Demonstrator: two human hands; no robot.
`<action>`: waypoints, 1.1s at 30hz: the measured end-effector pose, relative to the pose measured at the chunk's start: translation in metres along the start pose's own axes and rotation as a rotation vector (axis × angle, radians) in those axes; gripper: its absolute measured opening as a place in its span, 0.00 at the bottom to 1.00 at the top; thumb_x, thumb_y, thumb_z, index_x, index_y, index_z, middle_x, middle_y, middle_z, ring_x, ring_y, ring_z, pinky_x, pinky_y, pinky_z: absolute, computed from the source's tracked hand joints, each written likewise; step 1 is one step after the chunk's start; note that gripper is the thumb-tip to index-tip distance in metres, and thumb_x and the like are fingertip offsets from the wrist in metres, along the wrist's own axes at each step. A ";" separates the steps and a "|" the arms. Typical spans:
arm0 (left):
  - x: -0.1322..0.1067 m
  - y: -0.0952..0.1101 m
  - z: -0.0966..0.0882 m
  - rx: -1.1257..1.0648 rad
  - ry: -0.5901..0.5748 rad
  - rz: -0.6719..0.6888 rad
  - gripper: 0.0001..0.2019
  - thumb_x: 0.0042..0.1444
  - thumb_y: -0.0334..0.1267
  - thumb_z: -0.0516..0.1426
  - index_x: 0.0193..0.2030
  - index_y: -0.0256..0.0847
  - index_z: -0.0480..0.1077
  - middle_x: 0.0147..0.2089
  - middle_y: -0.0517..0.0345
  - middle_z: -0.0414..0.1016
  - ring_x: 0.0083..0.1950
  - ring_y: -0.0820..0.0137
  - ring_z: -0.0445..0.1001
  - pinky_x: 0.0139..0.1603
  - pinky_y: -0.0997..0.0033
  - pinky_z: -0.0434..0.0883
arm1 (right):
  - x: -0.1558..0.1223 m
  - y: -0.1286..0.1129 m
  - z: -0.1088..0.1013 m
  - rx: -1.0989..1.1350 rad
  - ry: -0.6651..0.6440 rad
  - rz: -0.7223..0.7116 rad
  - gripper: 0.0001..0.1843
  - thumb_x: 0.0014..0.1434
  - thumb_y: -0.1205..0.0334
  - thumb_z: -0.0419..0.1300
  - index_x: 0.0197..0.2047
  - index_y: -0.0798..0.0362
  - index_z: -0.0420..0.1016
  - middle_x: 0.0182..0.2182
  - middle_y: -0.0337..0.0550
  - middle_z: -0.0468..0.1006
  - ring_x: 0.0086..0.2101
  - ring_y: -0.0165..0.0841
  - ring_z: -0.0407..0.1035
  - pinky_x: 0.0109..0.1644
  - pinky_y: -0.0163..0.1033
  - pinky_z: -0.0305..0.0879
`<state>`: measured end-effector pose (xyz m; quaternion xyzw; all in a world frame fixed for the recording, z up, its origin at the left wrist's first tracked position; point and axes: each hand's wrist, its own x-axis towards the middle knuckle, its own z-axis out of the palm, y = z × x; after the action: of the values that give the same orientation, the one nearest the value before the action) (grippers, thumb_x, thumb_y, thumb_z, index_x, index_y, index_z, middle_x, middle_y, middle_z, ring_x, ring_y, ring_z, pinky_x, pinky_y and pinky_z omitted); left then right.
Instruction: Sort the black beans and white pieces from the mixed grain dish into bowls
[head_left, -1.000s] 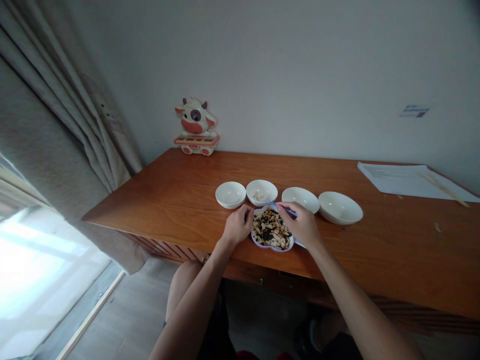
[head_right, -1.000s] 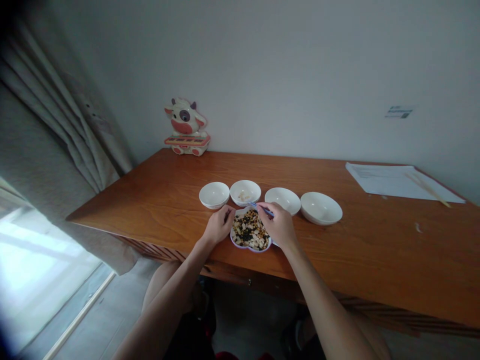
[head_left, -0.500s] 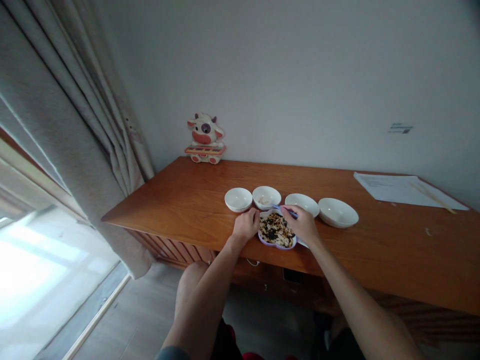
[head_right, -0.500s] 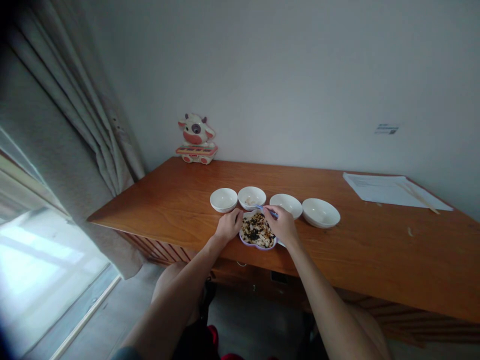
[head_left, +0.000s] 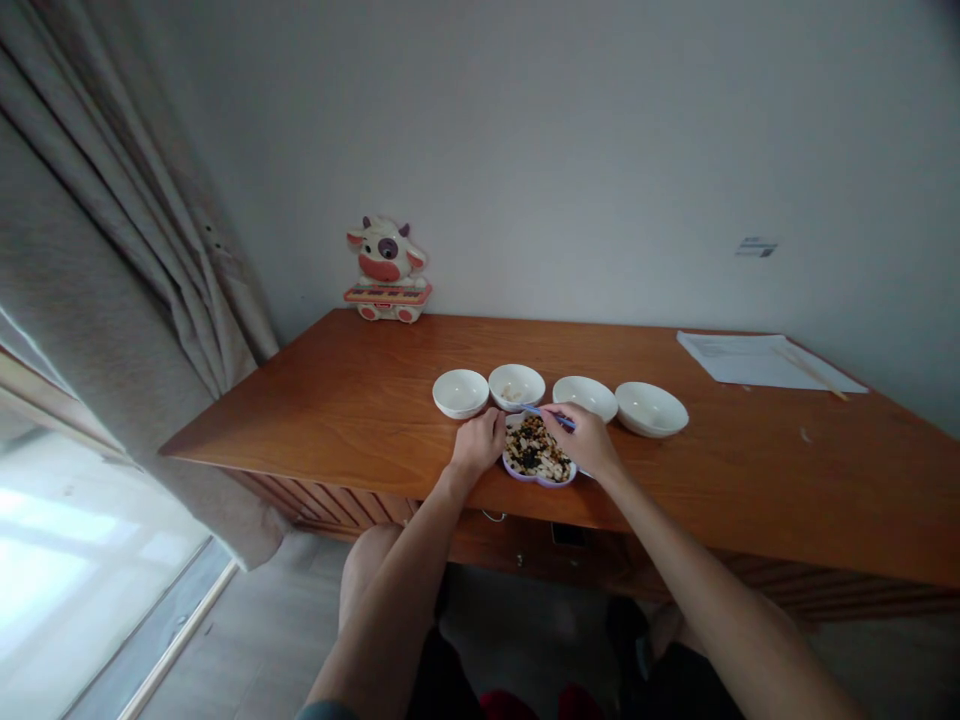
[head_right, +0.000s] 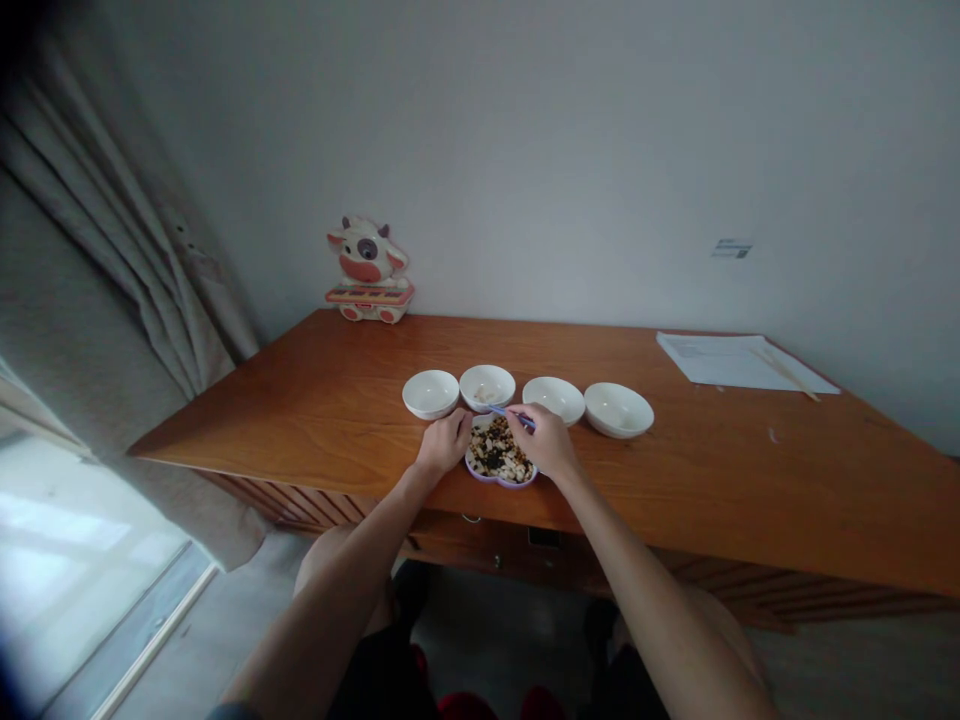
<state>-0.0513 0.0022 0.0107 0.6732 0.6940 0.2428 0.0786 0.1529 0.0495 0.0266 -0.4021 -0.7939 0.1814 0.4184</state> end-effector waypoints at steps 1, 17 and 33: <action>0.000 0.000 0.000 0.001 0.001 -0.003 0.15 0.73 0.43 0.46 0.45 0.43 0.72 0.44 0.49 0.83 0.45 0.62 0.82 0.42 0.71 0.68 | 0.000 0.000 0.000 0.004 -0.004 0.000 0.14 0.66 0.53 0.57 0.44 0.50 0.81 0.40 0.46 0.84 0.40 0.38 0.78 0.46 0.42 0.72; 0.001 -0.002 0.002 -0.009 -0.025 -0.026 0.17 0.73 0.46 0.44 0.46 0.45 0.72 0.45 0.52 0.82 0.46 0.62 0.81 0.41 0.71 0.68 | -0.001 -0.001 -0.002 0.072 0.006 0.101 0.16 0.65 0.50 0.58 0.44 0.50 0.81 0.41 0.47 0.85 0.41 0.40 0.79 0.45 0.43 0.73; 0.001 0.002 -0.005 -0.073 -0.134 -0.060 0.14 0.73 0.44 0.45 0.45 0.44 0.69 0.42 0.53 0.82 0.43 0.62 0.81 0.39 0.71 0.67 | 0.001 -0.007 -0.005 0.056 -0.040 0.188 0.15 0.66 0.50 0.58 0.45 0.49 0.81 0.42 0.47 0.85 0.40 0.41 0.78 0.45 0.43 0.74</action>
<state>-0.0520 0.0017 0.0160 0.6635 0.6979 0.2198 0.1564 0.1533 0.0451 0.0345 -0.4591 -0.7556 0.2499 0.3947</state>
